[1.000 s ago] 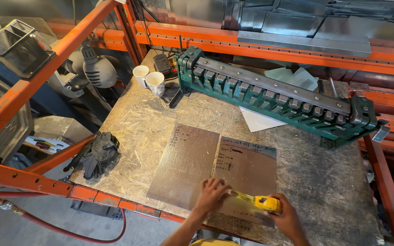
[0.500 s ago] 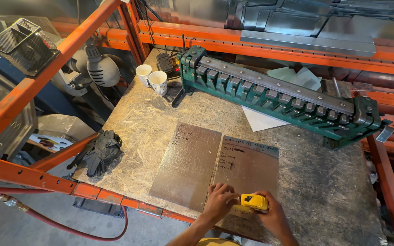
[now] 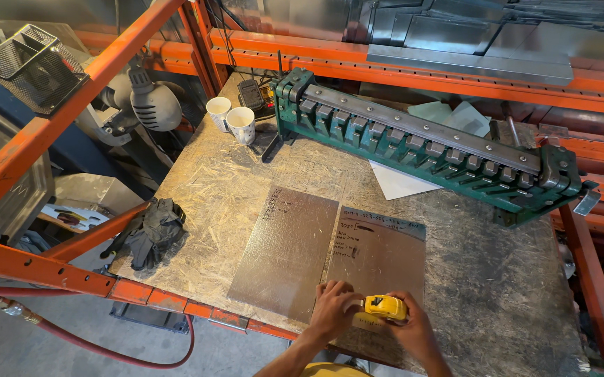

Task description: The person repeatedly measures two metal sheets on a workbench using a yellow tape measure. They extend and retract the tape measure multiple times along the length of the sheets, adjusting the position of the tape measure base and the extended blade across the clip.

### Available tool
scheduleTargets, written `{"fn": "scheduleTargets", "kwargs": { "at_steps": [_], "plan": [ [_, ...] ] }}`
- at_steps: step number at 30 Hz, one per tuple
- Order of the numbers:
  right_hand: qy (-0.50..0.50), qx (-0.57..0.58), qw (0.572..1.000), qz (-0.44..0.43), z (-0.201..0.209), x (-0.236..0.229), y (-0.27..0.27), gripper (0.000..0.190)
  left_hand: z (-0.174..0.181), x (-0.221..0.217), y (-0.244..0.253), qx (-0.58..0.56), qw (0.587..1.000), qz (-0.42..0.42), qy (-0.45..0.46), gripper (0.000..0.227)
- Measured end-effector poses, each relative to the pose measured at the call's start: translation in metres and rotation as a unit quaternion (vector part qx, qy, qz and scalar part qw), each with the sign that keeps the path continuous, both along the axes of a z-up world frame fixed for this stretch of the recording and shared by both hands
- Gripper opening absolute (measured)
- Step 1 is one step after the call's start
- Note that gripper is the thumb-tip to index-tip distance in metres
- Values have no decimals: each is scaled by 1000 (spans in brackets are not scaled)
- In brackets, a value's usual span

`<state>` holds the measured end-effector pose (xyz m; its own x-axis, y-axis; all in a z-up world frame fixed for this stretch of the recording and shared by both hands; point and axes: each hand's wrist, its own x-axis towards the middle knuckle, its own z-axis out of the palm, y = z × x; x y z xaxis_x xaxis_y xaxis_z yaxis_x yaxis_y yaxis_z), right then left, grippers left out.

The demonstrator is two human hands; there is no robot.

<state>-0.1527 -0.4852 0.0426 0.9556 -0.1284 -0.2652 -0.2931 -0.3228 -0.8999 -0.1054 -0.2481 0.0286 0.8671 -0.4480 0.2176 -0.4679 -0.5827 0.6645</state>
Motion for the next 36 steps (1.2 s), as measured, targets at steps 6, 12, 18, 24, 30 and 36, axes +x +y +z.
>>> {"fn": "scheduleTargets", "kwargs": {
  "at_steps": [6, 12, 18, 24, 30, 36],
  "plan": [
    [-28, -18, 999, -27, -12, 8, 33, 66, -1, -2, 30, 53, 998, 15, -19, 26],
    [-54, -26, 997, 53, 28, 17, 91, 63, -20, 0, 81, 89, 993, 14, -75, 26],
    [-9, 3, 998, 61, 57, 21, 117, 62, -28, 25, 194, -1, 990, 138, 34, 51],
    [31, -4, 999, 5, 55, 13, 92, 58, -45, 62, 273, 87, 980, 168, 64, 42],
    [61, -56, 996, 39, -2, 7, 2, 64, -42, 71, 292, 167, 959, 207, 102, 49],
    [-9, -136, 990, 31, -71, -17, -128, 68, -52, 76, 291, 206, 956, 192, 80, 43]
  ]
}}
